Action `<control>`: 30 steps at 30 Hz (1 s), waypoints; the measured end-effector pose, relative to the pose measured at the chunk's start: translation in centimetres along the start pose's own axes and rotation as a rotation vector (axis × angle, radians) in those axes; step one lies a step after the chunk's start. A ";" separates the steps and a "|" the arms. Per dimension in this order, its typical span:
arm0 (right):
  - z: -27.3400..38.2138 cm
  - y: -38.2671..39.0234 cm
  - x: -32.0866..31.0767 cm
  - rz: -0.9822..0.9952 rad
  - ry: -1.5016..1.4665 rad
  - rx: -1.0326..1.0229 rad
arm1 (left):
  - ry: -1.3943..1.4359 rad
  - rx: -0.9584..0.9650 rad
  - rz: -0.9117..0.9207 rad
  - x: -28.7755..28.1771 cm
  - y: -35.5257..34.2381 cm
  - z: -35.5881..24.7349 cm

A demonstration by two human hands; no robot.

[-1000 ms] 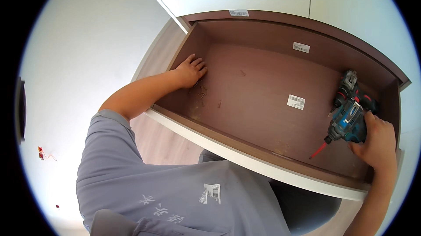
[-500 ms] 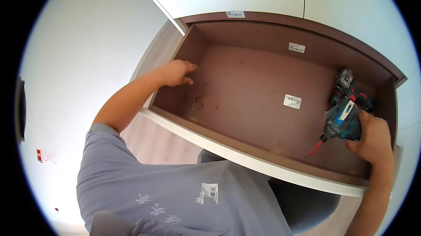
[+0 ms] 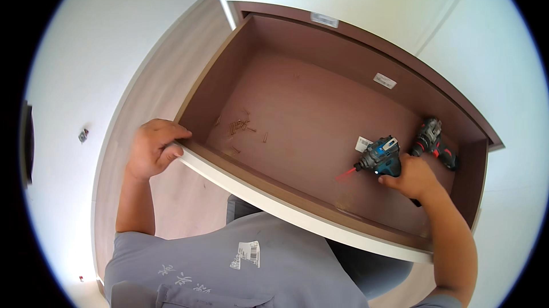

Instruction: The person uses a power drill to drive screws into cabinet hinges and drawer slides within a wardrobe unit.

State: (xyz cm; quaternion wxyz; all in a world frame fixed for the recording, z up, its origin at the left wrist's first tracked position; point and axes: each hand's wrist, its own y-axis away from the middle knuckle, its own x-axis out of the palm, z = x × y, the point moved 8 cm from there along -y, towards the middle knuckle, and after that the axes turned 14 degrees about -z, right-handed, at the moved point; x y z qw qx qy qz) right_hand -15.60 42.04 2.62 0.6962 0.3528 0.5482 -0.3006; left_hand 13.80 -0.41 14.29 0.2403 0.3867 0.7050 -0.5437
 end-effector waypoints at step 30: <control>28.3 -22.1 9.1 -0.034 -0.046 -0.495 | 1.059 -1.774 -0.693 25.5 36.7 10.6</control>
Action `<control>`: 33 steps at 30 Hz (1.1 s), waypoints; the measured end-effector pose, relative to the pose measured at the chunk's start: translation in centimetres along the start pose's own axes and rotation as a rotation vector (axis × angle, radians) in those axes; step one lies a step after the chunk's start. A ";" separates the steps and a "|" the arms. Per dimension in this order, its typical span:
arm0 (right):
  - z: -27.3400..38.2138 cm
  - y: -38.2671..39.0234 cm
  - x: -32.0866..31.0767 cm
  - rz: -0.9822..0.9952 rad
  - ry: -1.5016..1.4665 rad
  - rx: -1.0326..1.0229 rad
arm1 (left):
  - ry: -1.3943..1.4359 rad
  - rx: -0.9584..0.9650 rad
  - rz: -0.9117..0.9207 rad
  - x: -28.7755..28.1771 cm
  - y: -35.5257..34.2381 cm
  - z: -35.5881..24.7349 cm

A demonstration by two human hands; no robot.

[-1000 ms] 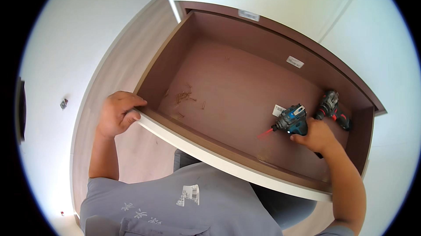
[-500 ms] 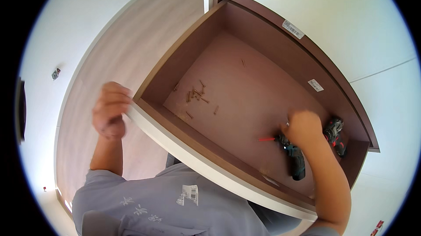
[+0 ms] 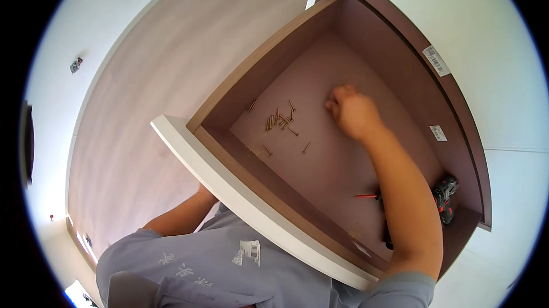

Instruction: The person uses a power drill to drive screws into cabinet hinges and drawer slides within a wardrobe unit.

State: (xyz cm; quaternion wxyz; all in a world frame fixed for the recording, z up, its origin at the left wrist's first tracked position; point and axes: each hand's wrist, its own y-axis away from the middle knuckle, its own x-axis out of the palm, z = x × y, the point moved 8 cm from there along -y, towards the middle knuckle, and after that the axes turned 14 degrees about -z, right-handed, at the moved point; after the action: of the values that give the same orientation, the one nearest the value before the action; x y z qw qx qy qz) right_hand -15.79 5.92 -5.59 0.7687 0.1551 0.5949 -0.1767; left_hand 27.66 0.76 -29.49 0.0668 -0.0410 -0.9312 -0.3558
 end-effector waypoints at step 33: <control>6.5 3.6 0.9 -0.404 -0.589 0.020 | -1.066 0.766 0.882 15.1 9.9 -2.4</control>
State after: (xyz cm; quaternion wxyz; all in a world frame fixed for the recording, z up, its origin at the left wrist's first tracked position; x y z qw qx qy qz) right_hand -8.38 6.13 -4.77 0.8551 -0.0158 0.3646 -0.3682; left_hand 14.21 6.98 -18.88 -0.2440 -0.5456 -0.7932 0.1167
